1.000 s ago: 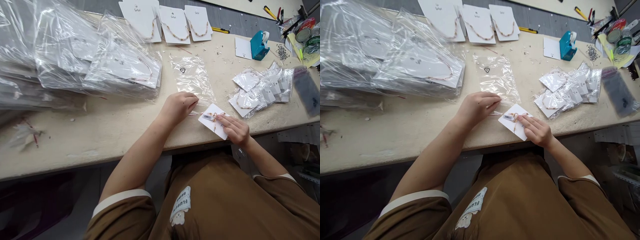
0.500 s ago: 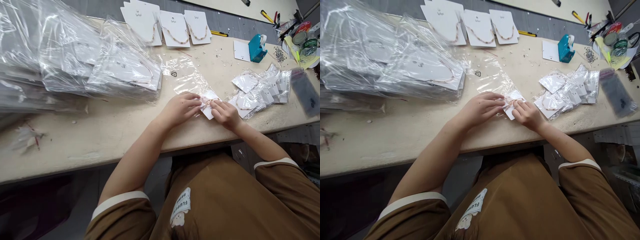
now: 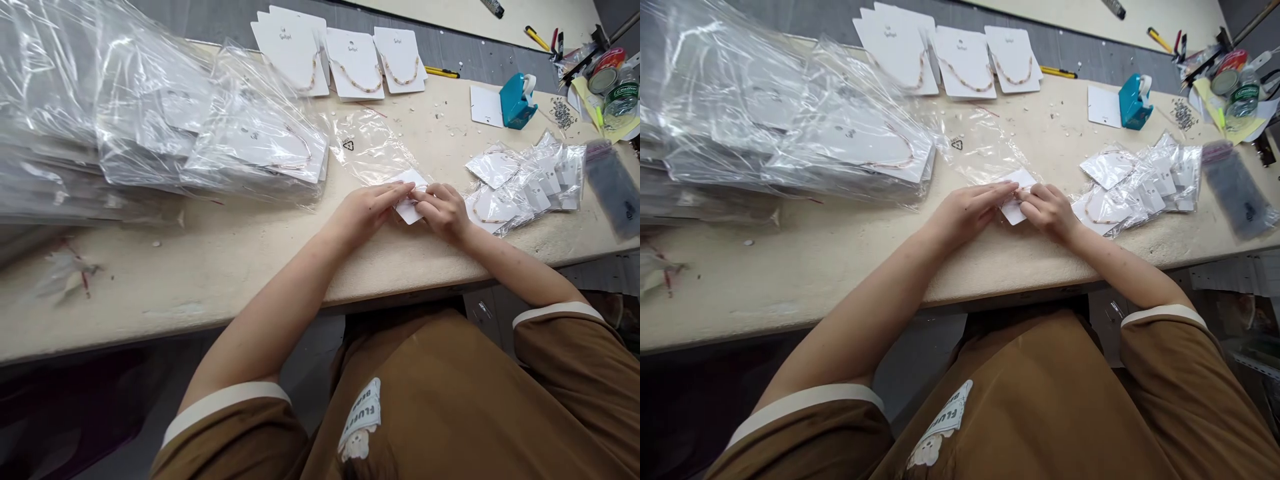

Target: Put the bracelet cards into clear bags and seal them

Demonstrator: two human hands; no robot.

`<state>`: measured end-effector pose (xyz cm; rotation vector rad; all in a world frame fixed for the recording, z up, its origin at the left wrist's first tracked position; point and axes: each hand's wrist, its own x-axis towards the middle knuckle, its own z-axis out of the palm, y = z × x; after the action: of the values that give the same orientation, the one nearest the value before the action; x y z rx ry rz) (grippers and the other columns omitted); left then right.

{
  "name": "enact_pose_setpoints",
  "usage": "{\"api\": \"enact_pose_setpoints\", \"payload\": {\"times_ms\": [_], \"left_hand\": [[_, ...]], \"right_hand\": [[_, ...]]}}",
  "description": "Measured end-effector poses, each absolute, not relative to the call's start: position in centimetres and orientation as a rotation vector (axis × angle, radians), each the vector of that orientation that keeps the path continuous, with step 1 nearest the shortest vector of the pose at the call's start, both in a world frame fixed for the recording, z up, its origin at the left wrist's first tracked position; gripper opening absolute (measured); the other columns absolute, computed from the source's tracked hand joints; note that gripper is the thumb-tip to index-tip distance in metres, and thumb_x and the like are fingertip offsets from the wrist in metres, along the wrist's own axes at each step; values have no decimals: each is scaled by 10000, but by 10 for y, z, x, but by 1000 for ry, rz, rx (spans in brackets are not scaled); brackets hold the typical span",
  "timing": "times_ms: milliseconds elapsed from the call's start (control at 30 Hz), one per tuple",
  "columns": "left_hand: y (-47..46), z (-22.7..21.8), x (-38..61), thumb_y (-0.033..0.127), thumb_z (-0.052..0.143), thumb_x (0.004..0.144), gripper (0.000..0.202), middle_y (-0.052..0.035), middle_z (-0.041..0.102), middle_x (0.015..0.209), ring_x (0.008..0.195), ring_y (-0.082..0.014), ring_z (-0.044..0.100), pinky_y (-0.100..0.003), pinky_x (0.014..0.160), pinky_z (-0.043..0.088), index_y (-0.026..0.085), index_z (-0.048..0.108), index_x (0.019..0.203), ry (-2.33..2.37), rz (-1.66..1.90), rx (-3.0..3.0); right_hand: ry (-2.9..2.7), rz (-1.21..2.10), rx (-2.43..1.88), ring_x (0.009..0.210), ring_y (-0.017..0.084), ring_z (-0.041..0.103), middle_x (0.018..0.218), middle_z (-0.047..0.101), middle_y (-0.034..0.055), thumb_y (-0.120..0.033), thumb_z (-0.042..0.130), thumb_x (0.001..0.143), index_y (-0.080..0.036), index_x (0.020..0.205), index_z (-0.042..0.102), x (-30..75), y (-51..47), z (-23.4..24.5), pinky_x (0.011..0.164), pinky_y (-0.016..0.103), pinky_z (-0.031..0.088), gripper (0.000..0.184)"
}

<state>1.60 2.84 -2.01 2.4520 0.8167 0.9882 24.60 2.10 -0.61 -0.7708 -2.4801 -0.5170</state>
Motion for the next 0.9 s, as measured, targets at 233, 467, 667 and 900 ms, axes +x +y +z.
{"api": "enact_pose_setpoints", "payload": {"times_ms": [233, 467, 667, 900], "left_hand": [[30, -22, 20, 229, 511, 1027, 299, -69, 731, 1259, 1210, -217, 689, -338, 1007, 593, 235, 715, 1246, 862, 1175, 2413], [31, -18, 15, 237, 548, 995, 278, -62, 744, 1232, 1134, -210, 727, -333, 994, 589, 218, 740, 1195, 871, 1302, 2159], [35, -11, 8, 249, 588, 984, 271, -86, 749, 1218, 1147, -216, 721, -317, 1024, 567, 205, 745, 1201, 706, 1286, 2100], [31, 2, 3, 441, 545, 1033, 344, -95, 779, 1127, 1036, -233, 754, -302, 880, 604, 212, 761, 1173, 672, 1358, 1992]], "right_hand": [[-2373, -119, -898, 1095, 270, 605, 1212, 705, 96, -681, 637, 873, -237, 1194, 548, 263, 21, -4, 932, 458, 479, 555], [-2359, -295, -1299, 1240, 306, 571, 1264, 657, 72, -524, 543, 971, -308, 1057, 621, 285, 22, -15, 1077, 543, 392, 245], [-2274, -314, -1352, 1350, 322, 499, 1367, 628, 54, -437, 532, 987, -290, 957, 681, 275, 31, 3, 1143, 579, 318, 212], [-2199, 175, -1064, 1237, 260, 600, 1236, 660, 45, -420, 483, 1017, -279, 959, 654, 275, 35, 62, 1081, 525, 442, 228]]}}
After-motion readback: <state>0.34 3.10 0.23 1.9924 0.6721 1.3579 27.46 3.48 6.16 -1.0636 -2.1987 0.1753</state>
